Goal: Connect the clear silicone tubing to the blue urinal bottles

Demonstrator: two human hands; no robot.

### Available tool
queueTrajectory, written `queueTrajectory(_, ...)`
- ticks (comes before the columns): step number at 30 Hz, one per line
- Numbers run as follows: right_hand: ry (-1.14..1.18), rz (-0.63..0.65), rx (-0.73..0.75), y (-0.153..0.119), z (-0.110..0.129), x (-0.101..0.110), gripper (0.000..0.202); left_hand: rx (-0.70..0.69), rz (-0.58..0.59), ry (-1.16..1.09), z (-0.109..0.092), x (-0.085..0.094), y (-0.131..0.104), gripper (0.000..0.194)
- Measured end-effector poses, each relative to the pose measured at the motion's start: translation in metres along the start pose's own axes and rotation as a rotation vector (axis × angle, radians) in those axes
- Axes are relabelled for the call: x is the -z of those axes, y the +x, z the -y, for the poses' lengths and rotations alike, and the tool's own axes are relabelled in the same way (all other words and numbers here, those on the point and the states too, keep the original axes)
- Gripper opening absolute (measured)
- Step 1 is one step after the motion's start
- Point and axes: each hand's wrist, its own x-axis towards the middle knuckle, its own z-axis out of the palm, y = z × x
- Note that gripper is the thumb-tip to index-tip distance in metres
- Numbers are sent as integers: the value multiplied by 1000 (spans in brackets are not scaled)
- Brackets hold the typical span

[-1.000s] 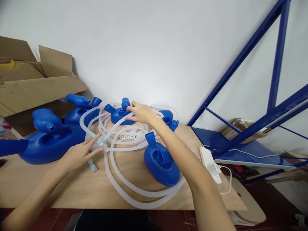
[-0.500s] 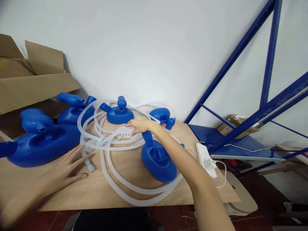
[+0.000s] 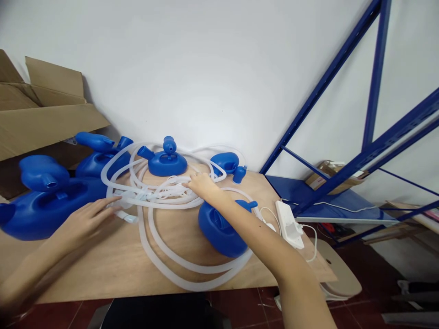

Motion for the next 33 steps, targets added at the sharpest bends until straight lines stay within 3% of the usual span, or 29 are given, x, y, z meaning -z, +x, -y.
queueTrajectory(2, -45, -36, -46, 3, 6, -3, 46, -9, -55, -12, 2, 6, 7, 40)
queueTrajectory(9, -111, -39, -71, -3, 8, -17, 73, -24, -56, -27, -9, 6, 35, 39)
queueTrajectory(13, -136, -8, 3, -18, -12, -24, 84, -77, -150, -1, -15, 7, 56, 36)
queueTrajectory(17, -37, 82, 138, -32, -45, -27, 76, -85, -193, 92, -21, 6, 71, 34)
queueTrajectory(21, 106, 91, 13, -44, -72, -35, 84, -137, -106, 209, -30, -8, 77, 31)
queueTrajectory(24, 218, 138, -167, -49, -85, -44, 101, -98, 54, 273, -36, -18, 79, 33)
queueTrajectory(28, 314, 163, -324, -52, -100, -46, 121, 7, 238, 309, -34, -22, 78, 56)
queueTrajectory(30, 298, 111, -352, -59, -106, -40, 116, 31, 273, 313, -28, -19, 76, 61)
queueTrajectory(33, 333, -91, -389, -89, -105, -20, 88, 5, 214, 326, -23, -8, 66, 61)
